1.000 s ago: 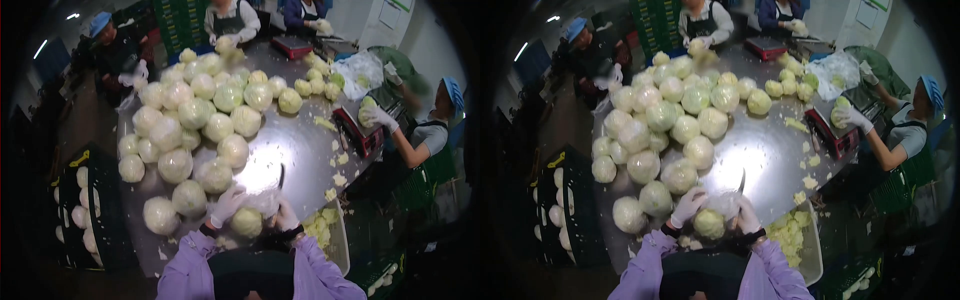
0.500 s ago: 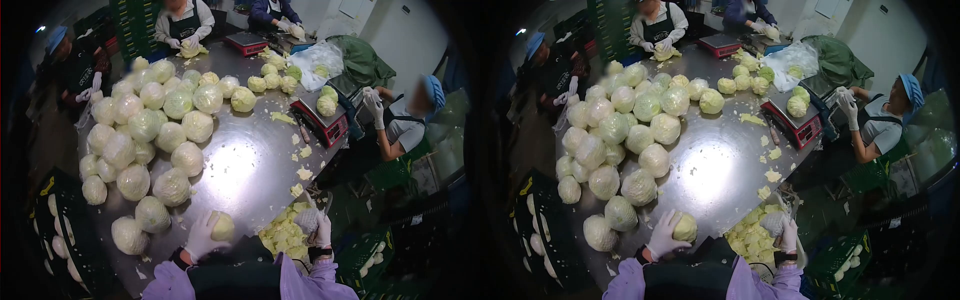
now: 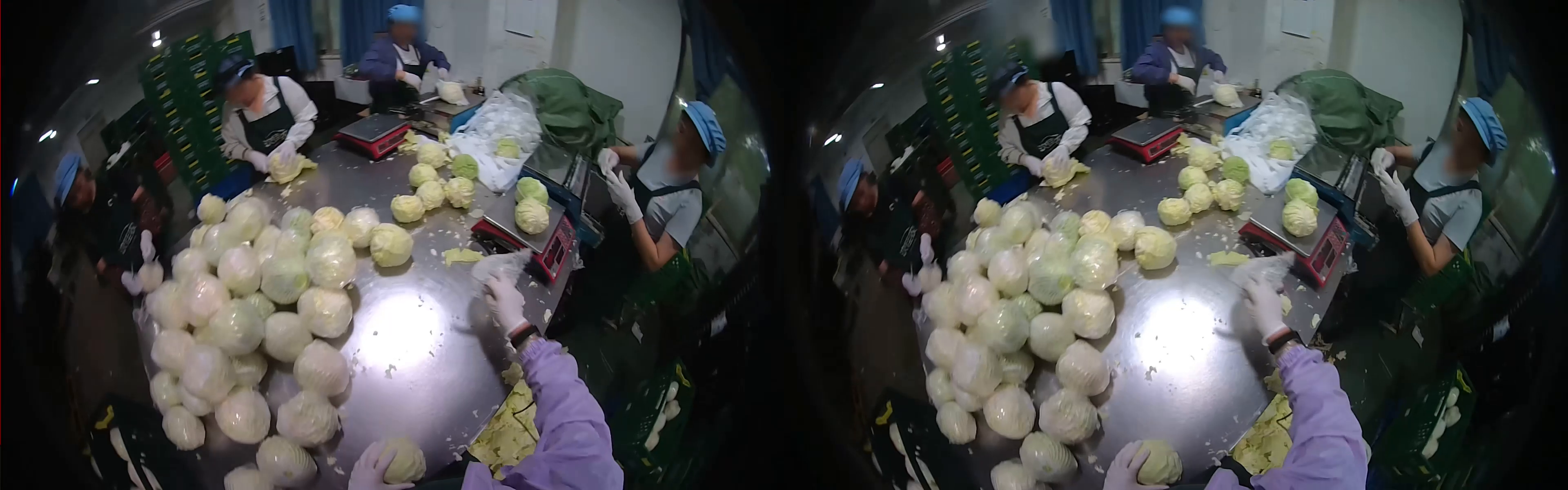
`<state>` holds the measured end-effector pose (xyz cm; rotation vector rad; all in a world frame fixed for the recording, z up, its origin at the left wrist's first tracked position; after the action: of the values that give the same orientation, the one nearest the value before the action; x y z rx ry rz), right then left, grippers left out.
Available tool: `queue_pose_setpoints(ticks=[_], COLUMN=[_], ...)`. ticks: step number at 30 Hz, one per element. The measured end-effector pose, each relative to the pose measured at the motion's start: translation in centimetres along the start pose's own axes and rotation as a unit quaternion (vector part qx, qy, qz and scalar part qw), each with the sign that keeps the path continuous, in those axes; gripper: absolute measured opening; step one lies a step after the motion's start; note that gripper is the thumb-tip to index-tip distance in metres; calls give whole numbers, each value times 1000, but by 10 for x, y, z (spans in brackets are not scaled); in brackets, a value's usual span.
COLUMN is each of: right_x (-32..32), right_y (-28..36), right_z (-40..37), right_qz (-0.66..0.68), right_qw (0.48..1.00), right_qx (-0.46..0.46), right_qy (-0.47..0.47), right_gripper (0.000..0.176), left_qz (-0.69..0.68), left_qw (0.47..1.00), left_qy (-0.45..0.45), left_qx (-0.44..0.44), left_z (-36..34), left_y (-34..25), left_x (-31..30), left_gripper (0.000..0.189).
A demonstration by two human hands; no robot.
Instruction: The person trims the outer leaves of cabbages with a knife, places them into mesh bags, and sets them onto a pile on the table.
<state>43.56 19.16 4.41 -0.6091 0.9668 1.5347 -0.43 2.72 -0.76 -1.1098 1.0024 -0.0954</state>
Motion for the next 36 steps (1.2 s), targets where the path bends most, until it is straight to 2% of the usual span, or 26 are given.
queue_pose_setpoints(ticks=[2,4,5,6,9,11,14,17,18,20,22,24,26,28,30,32,33,34,35,36], right_x=[79,86,100,109,148,153,128,71,68,34,7,-15,-30,-46,-70,-100,-112,-127,-136,-137], right_y=[-46,-33,-37,-36,-52,-60,-64,-40,-55,-43,-33,-22,-22,-36,-39,-29,-21,-13,-1,19], right_z=[27,56,68,76,80,72,44,-12,-54,-122,-197,-268,-330,-387,-417,-416,-408,-394,-377,-358], right_qz=[-48,-23,-16,-18,-48,-42,-21,-59,-80,-95,-114,-53,-40,-29,82,90,60,30,33,195], right_qw=[991,988,980,979,943,937,925,922,927,921,920,919,871,862,793,872,888,905,906,857], right_qx=[34,15,63,66,229,246,276,283,271,301,328,363,428,434,532,456,432,405,405,466], right_qy=[120,154,188,193,236,244,262,259,245,228,180,145,239,260,284,156,144,126,121,100], right_gripper=[18,22,29,29,41,41,40,39,37,40,38,37,43,42,32,29,27,26,26,26], left_qz=[-28,10,48,43,37,-112,-70,-60,-59,-209,-192,-172,-155,-292,-354,-420,-417,-609,-769,-766], left_qw=[998,998,998,998,998,992,997,996,997,972,975,978,979,950,925,897,898,774,609,614], left_qy=[22,26,28,32,23,15,14,43,36,21,34,50,66,64,-33,-92,-90,-94,-93,-92], left_qx=[-45,-51,-42,-44,-35,-53,-35,-51,-47,-107,-107,-108,-116,-87,-133,-102,-109,-147,-172,-164], left_z=[2,1,5,7,3,-1,-19,-14,-2,24,21,24,35,50,35,33,29,30,32,35], left_y=[11,16,20,28,42,53,83,86,62,3,12,18,13,5,58,91,84,74,61,49], left_x=[3,3,3,5,13,19,43,42,22,-27,-17,-18,-36,-48,-22,-12,-16,-15,-11,-10], left_gripper=[85,82,80,80,74,74,76,78,78,78,80,82,90,85,76,58,58,58,57,57])
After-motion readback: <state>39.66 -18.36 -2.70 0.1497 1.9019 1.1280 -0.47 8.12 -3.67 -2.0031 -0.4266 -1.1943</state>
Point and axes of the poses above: each hand's wrist, its own z-axis towards the middle knuckle, its own x-axis out of the palm, y = z × x, the point moved 3 cm from there along z, towards the middle knuckle, and after that the axes turned 8 degrees about y, right-handed, at the moved point
